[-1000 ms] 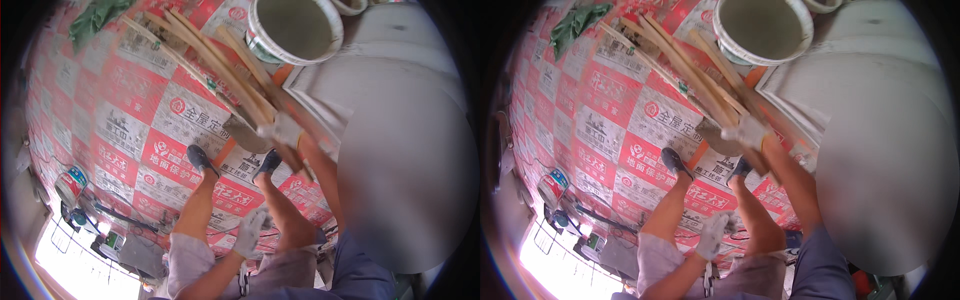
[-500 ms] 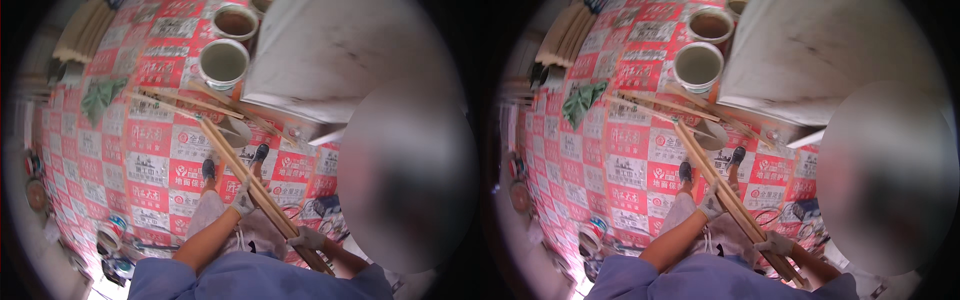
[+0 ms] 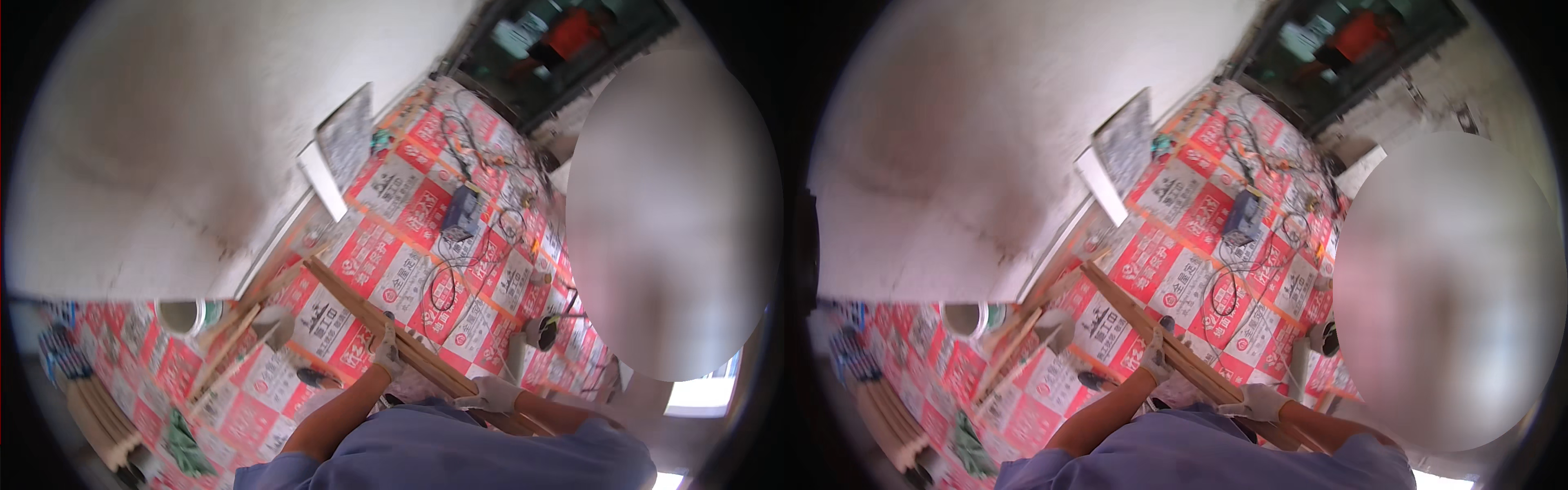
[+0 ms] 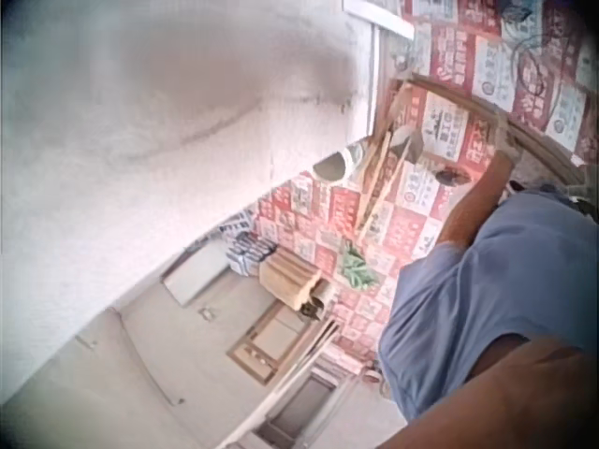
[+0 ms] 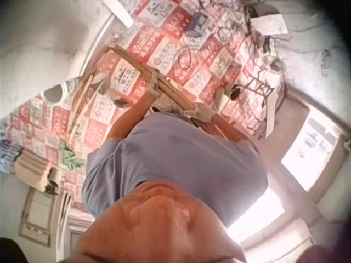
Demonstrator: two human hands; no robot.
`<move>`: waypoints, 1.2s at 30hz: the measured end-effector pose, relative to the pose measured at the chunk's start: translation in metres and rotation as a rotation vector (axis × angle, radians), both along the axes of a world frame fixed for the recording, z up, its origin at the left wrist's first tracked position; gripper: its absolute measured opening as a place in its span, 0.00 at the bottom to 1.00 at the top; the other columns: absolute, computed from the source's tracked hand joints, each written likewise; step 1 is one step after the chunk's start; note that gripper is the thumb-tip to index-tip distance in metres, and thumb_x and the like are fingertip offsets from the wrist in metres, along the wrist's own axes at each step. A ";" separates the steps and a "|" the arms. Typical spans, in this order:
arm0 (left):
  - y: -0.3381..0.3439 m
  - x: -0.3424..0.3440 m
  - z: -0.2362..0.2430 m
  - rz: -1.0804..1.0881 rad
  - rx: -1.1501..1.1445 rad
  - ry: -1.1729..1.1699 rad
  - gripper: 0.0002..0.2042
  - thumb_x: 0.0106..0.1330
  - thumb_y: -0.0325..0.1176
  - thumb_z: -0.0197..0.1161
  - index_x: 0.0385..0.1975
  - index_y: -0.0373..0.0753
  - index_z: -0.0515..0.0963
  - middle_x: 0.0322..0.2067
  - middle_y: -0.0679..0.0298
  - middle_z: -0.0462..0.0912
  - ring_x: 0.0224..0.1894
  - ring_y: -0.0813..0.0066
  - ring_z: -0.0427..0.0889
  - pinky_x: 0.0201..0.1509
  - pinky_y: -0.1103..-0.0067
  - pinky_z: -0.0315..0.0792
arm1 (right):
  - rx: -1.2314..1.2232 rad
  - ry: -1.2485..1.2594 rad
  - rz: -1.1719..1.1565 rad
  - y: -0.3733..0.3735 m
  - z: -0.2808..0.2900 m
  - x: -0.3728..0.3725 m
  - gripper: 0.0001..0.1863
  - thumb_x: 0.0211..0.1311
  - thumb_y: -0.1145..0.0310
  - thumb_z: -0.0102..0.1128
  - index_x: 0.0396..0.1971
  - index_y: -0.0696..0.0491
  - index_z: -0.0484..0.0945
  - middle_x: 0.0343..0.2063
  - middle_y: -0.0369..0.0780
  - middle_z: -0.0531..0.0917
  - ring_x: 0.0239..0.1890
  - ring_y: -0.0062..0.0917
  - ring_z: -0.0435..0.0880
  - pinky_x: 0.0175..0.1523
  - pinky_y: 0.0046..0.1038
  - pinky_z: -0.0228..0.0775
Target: Installing and securing a metal frame using a power drill and wood supports.
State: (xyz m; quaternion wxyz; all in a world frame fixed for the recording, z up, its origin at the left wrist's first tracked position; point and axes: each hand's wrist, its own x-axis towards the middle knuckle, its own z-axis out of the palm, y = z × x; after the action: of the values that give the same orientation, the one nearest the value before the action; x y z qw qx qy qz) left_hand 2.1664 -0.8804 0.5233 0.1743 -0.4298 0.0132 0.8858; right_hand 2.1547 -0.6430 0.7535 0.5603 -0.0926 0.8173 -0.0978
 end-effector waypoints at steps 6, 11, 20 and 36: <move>0.099 -0.155 0.007 -0.237 -0.056 0.036 0.30 0.71 0.61 0.64 0.61 0.46 0.68 0.55 0.53 0.82 0.53 0.47 0.84 0.57 0.51 0.83 | 0.060 0.160 -0.191 0.076 0.031 -0.051 0.54 0.55 0.22 0.63 0.49 0.68 0.79 0.39 0.60 0.87 0.43 0.54 0.89 0.51 0.46 0.79; 0.144 -0.289 0.037 -0.321 -0.127 0.158 0.33 0.69 0.63 0.66 0.62 0.43 0.68 0.51 0.56 0.82 0.51 0.53 0.86 0.56 0.56 0.84 | 0.102 0.323 -0.408 0.110 0.044 -0.111 0.48 0.55 0.29 0.68 0.49 0.65 0.75 0.36 0.59 0.87 0.42 0.54 0.89 0.50 0.48 0.80; 0.209 -0.537 0.052 -0.406 -0.024 0.289 0.32 0.63 0.61 0.74 0.53 0.42 0.70 0.45 0.61 0.81 0.42 0.59 0.86 0.45 0.62 0.86 | 0.141 0.421 -0.678 0.119 0.040 -0.278 0.41 0.52 0.38 0.74 0.47 0.62 0.75 0.34 0.57 0.87 0.41 0.54 0.89 0.48 0.49 0.80; 0.370 -1.017 0.128 -0.738 -0.083 0.572 0.21 0.65 0.53 0.77 0.43 0.44 0.79 0.37 0.66 0.82 0.36 0.68 0.86 0.41 0.67 0.85 | 0.013 0.561 -1.288 0.182 -0.077 -0.504 0.39 0.64 0.36 0.71 0.61 0.49 0.67 0.26 0.39 0.79 0.24 0.28 0.77 0.21 0.30 0.72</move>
State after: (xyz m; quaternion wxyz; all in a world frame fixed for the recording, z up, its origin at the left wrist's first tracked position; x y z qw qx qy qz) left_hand 1.1494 -0.5106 0.6509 0.4499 -0.1417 0.2480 0.8462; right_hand 1.6503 -0.4606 0.6763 0.1595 0.3916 0.8237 -0.3778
